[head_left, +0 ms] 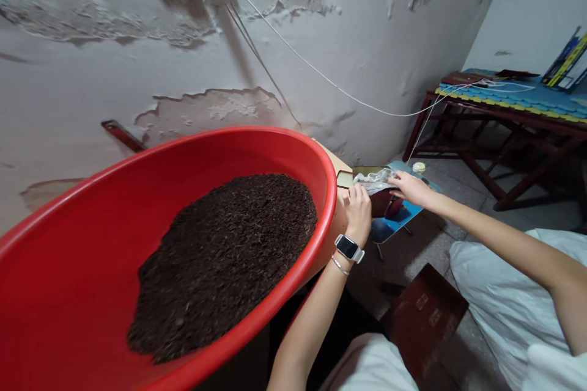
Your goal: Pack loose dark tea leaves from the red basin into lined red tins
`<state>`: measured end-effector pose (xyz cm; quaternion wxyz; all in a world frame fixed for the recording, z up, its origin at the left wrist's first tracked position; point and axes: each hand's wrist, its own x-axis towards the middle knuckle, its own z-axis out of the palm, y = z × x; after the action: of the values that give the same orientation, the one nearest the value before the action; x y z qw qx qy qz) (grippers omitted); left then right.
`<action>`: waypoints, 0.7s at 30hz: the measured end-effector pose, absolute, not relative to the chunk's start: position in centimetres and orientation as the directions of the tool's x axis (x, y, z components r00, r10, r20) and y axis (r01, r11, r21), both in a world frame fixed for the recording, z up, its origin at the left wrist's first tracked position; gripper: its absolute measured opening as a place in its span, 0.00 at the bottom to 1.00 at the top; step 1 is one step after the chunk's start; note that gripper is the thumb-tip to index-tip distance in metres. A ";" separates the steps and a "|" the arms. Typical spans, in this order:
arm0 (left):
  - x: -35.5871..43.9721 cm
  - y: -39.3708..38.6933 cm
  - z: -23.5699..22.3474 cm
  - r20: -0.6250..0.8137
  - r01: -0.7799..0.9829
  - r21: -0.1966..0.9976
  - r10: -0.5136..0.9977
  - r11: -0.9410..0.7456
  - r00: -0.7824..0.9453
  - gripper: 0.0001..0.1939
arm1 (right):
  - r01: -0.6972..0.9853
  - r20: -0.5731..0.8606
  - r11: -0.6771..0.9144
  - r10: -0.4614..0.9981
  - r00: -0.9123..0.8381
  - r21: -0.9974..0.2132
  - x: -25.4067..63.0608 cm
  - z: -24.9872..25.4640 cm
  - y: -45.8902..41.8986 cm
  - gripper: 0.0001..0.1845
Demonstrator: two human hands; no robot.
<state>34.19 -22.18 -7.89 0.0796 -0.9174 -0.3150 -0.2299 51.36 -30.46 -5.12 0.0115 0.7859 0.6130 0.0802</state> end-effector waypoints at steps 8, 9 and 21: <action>34.2 -20.9 -9.3 0.491 0.579 0.209 0.597 -0.788 0.635 0.21 | 0.931 0.187 -0.276 0.928 0.323 -0.240 54.4 -4.9 -28.4 0.19; 34.2 -20.5 -9.3 0.506 0.553 0.254 0.596 -0.794 0.623 0.20 | 0.911 0.191 -0.274 0.920 0.341 -0.308 54.6 -4.9 -28.2 0.18; 37.8 -18.5 -8.7 0.357 0.407 0.730 0.814 -0.549 0.459 0.23 | 0.859 0.127 -0.366 0.892 0.433 -0.357 56.0 -5.2 -25.9 0.28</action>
<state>37.80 -18.47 -8.72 -0.2856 -0.8048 -0.3794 -0.3561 56.00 -25.93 -5.19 -0.1882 0.8253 0.5306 -0.0438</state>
